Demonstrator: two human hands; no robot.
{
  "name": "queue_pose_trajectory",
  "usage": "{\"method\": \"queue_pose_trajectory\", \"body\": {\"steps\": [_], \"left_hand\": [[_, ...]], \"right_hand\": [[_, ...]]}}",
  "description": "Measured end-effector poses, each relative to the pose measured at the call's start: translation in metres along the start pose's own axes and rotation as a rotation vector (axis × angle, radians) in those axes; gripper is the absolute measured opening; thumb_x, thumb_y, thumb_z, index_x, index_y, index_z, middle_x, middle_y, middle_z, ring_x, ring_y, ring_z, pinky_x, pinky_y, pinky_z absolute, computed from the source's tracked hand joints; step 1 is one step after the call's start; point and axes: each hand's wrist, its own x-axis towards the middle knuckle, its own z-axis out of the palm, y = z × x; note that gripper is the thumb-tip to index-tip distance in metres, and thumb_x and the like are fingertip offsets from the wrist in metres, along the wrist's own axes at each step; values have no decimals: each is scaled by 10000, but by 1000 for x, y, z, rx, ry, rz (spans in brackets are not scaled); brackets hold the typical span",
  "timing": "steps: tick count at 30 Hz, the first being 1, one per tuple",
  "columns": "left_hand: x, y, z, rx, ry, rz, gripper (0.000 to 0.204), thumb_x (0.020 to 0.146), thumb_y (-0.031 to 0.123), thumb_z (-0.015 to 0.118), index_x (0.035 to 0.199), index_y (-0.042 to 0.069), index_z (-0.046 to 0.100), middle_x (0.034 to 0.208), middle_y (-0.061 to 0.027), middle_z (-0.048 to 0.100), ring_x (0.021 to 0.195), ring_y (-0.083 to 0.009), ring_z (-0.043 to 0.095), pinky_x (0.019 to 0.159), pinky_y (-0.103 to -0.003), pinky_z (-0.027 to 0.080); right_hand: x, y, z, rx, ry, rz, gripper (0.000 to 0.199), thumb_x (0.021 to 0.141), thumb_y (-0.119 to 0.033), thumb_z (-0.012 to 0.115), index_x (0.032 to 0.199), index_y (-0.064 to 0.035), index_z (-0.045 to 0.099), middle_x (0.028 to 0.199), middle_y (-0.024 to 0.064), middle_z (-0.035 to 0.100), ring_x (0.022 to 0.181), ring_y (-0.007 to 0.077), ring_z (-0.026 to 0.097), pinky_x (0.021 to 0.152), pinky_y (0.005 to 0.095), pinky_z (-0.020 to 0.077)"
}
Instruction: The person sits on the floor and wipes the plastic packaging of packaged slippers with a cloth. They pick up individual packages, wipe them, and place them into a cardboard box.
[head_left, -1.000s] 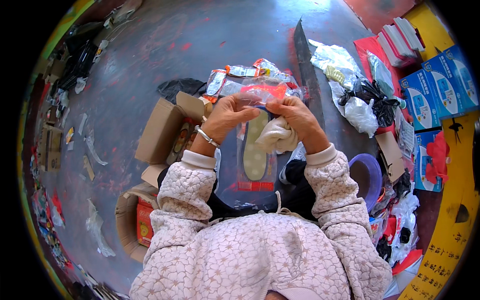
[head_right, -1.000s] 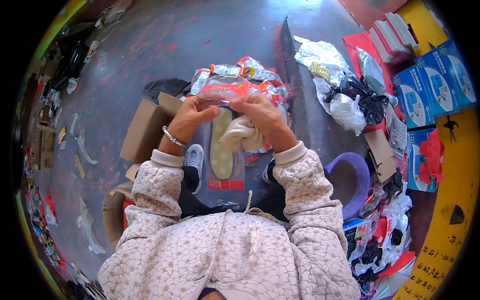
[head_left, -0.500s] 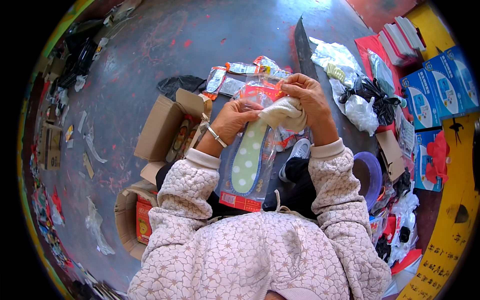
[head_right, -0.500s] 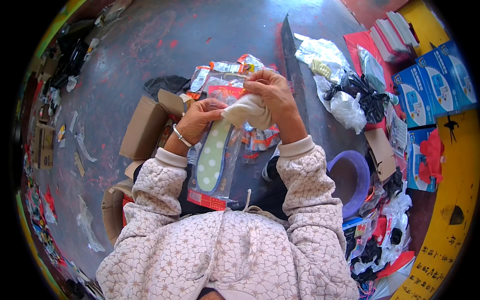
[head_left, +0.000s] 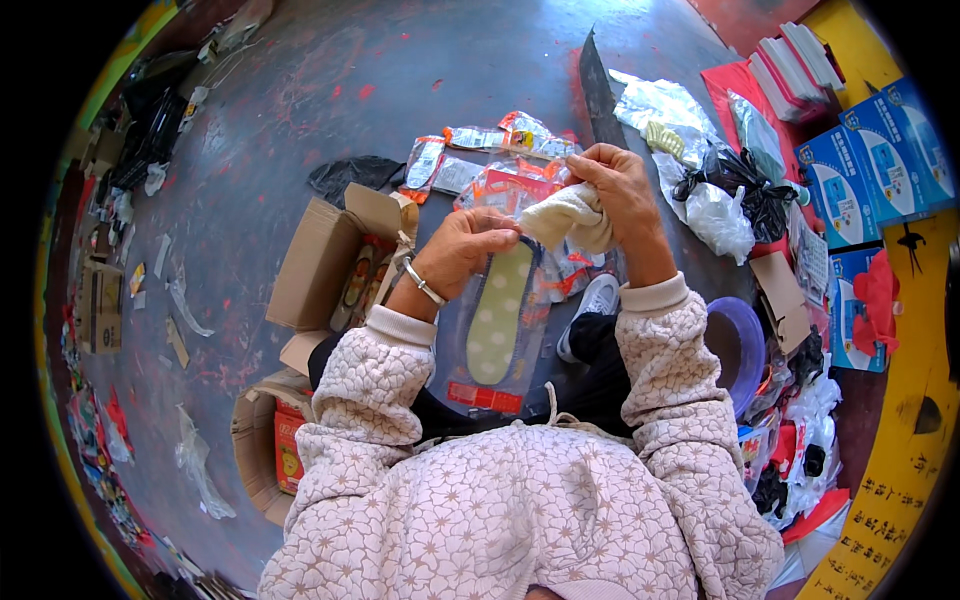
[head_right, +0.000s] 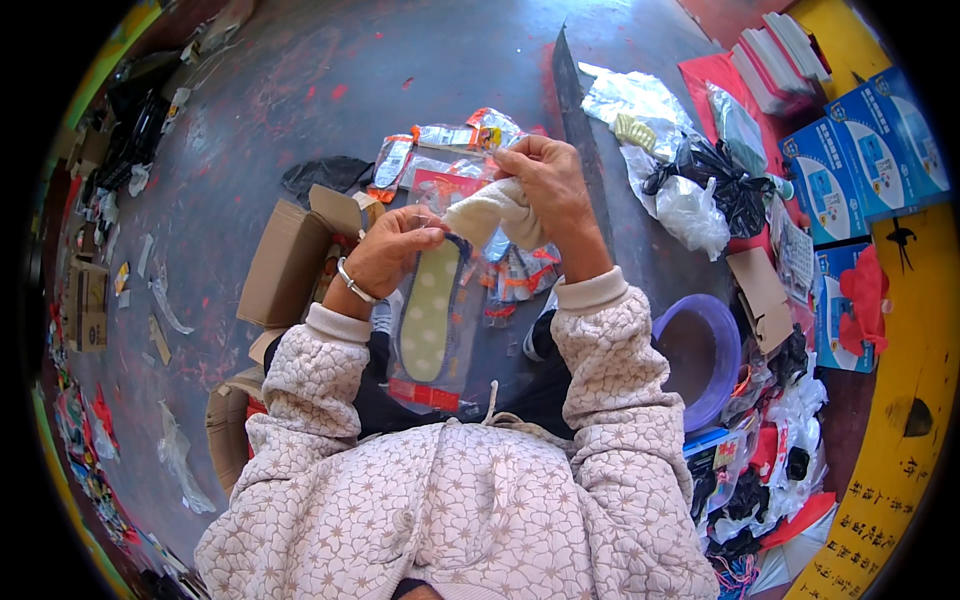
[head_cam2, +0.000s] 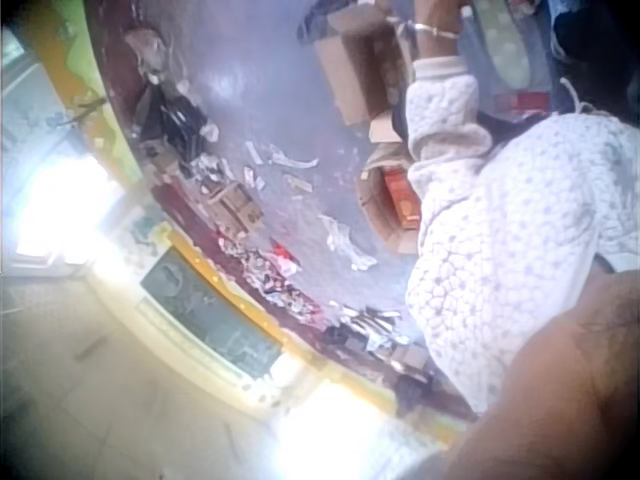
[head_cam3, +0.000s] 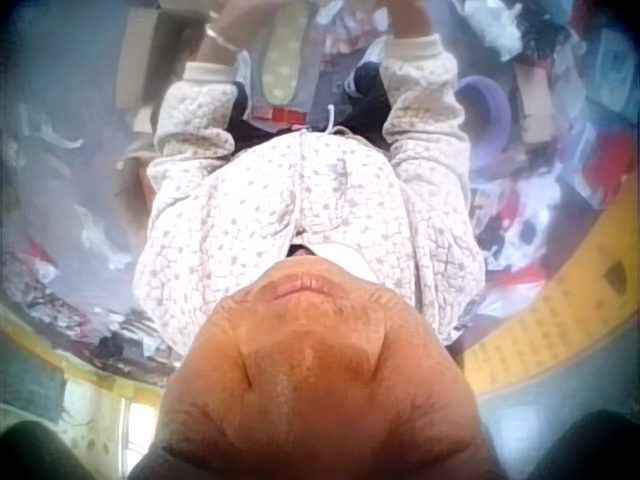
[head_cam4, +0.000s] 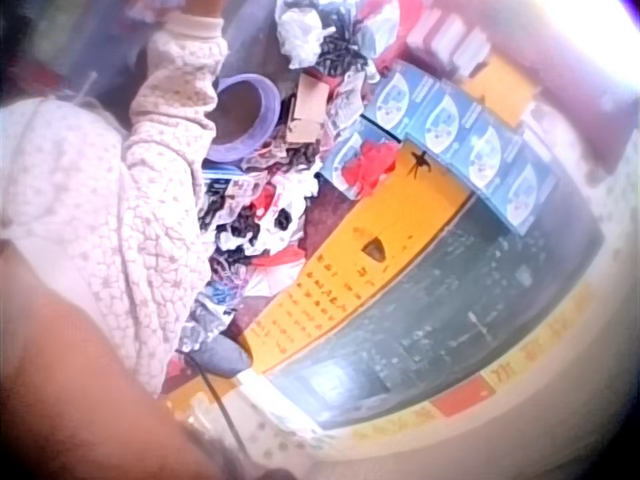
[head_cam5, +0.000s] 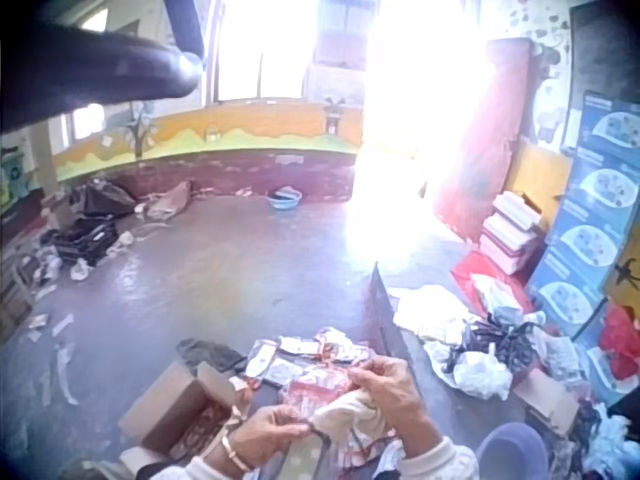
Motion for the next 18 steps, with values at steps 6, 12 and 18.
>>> {"method": "queue_pose_trajectory", "body": {"steps": [6, 12, 18], "left_hand": [[1, 2, 7, -94, 11, 10, 361, 770, 79, 667, 1098, 28, 526, 929, -81, 631, 783, -136, 628, 700, -259, 521], [2, -1, 9, -308, -163, -25, 602, 769, 8, 611, 1313, -1, 354, 1120, -161, 565, 946, -211, 622, 779, -304, 537], [3, -1, 5, -465, -162, -97, 573, 751, -76, 545, 1295, 0, 380, 1239, -185, 487, 923, -230, 631, 748, -311, 567]], "right_hand": [[1, 2, -1, 73, -7, 27, 121, 818, -109, 617, 771, 1, 597, 696, 75, 624, 579, 105, 584, 519, 232, 480], [8, 7, -9, -102, 100, 12, 125, 820, -88, 586, 827, 36, 598, 704, 87, 629, 606, 124, 596, 545, 243, 484], [10, -6, -28, -221, 320, -119, 127, 844, -126, 582, 832, -4, 611, 648, 22, 554, 552, 73, 506, 508, 201, 418]]}}
